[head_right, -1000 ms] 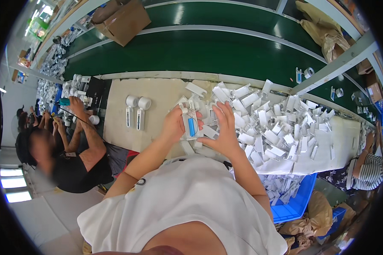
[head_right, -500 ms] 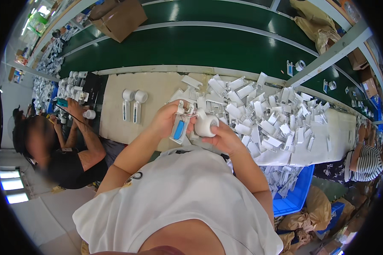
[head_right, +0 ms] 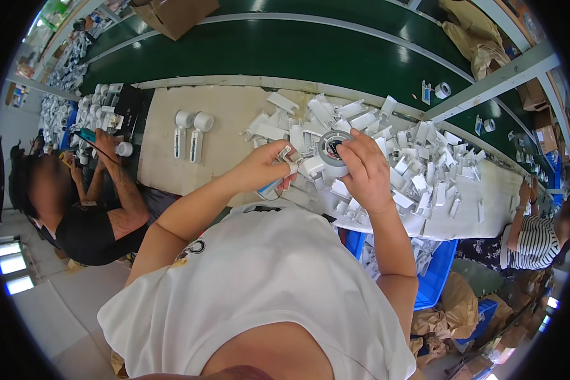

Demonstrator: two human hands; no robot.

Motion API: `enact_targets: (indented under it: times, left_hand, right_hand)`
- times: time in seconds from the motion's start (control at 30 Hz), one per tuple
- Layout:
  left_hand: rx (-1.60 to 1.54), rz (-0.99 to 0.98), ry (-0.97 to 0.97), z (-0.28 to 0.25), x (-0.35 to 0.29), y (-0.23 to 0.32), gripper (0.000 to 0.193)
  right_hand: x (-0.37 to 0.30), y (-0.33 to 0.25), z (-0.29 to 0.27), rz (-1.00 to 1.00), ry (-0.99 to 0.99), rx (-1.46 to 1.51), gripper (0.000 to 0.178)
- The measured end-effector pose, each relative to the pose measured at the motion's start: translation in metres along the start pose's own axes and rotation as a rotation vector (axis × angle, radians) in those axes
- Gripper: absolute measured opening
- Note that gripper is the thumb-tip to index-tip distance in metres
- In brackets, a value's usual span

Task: Assembling the components of small handheld portable fans at a factory workstation.

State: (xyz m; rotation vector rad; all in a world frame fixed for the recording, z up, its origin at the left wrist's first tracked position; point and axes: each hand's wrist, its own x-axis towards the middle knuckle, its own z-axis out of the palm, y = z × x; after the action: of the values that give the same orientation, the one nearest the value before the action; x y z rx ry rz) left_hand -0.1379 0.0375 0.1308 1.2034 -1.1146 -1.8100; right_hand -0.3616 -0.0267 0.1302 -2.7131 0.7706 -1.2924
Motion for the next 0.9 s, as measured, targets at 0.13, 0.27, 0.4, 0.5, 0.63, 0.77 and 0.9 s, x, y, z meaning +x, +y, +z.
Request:
enact_targets:
  times: [0.13, 0.27, 0.4, 0.5, 0.63, 0.77, 0.9]
  left_hand:
    - [0.222, 0.037, 0.105, 0.005, -0.001, 0.004, 0.021]
    - [0.485, 0.125, 0.162, 0.006, 0.002, 0.012, 0.031]
    - [0.796, 0.142, 0.095, 0.005, 0.003, 0.017, 0.032]
    - [0.957, 0.119, 0.061, 0.011, 0.007, 0.013, 0.030]
    - [0.990, 0.193, 0.088, 0.013, 0.008, 0.009, 0.030]
    - [0.631, 0.001, 0.049, 0.010, 0.004, 0.008, 0.029]
    - [-0.052, 0.047, 0.119, -0.007, 0.004, -0.006, 0.021]
  right_hand:
    - [0.002, 0.000, -0.006, -0.056, -0.057, -0.033, 0.051]
    - [0.010, -0.005, -0.015, 0.107, -0.223, 0.138, 0.056]
    - [0.022, -0.005, -0.029, 0.598, -0.403, 0.733, 0.061]
    - [0.037, 0.010, -0.026, 0.388, -0.712, 0.721, 0.057]
    - [0.048, 0.023, -0.015, 0.394, -0.791, 0.746, 0.052]
    - [0.041, 0.030, 0.005, 0.392, -0.746, 0.876, 0.047]
    - [-0.007, 0.045, 0.051, 0.996, -0.547, 0.903, 0.043]
